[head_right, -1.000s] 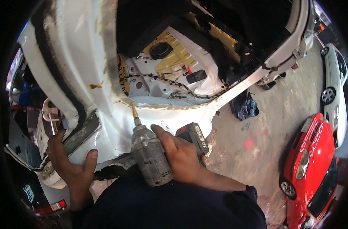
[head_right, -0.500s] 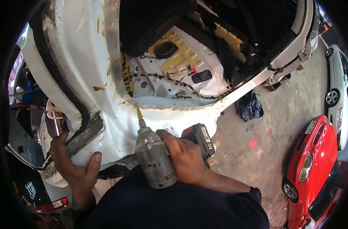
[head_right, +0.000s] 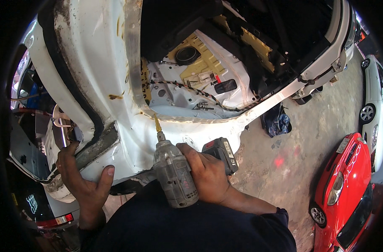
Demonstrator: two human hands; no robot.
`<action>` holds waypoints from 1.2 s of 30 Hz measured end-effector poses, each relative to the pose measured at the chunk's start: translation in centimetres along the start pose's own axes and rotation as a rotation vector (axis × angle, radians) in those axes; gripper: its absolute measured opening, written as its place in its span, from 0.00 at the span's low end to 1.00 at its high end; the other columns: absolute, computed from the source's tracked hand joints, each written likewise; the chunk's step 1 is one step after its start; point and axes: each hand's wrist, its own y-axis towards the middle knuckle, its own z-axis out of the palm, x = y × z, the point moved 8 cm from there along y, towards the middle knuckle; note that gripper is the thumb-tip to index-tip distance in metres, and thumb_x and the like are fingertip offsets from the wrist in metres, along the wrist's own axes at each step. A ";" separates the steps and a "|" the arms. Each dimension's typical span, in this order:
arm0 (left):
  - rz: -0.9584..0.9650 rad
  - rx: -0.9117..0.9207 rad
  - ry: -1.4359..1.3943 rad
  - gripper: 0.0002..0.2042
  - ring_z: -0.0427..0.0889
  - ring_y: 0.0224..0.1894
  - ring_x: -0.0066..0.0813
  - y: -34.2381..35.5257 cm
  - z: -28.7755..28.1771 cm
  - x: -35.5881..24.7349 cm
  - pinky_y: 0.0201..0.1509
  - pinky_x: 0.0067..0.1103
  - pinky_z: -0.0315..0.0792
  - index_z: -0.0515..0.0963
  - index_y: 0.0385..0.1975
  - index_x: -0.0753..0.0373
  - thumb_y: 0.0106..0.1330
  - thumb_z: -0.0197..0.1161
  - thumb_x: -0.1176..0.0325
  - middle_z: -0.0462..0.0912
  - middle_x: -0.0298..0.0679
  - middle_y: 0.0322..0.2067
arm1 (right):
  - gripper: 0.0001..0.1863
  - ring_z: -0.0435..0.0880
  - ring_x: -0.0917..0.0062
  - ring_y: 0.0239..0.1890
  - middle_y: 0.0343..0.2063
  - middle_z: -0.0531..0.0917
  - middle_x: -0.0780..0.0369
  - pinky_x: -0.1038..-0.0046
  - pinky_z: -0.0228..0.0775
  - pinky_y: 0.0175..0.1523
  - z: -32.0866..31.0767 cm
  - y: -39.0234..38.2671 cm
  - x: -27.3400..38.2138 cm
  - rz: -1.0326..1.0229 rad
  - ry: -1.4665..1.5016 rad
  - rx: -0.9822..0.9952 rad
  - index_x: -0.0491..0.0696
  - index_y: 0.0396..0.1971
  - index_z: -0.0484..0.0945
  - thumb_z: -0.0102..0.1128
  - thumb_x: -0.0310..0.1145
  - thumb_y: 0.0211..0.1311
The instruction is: The person uses a cordless drill to make holes along the seam of a white car door frame. They repeatedly position the drill, activate it, and move to adjacent spots along the metal edge. The person also briefly uses a flashlight to inspect the interior of the door cavity and walks around the garage to retrieve a screwdriver.
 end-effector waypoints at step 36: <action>-0.011 -0.020 0.044 0.42 0.76 0.55 0.54 -0.2 0.2 0.2 0.62 0.46 0.66 0.74 0.63 0.68 0.54 0.79 0.44 0.78 0.51 0.52 | 0.40 0.92 0.57 0.36 0.36 0.89 0.51 0.60 0.84 0.43 -0.5 0.3 0.3 -0.067 0.005 -0.049 0.38 0.68 0.70 0.77 0.32 0.57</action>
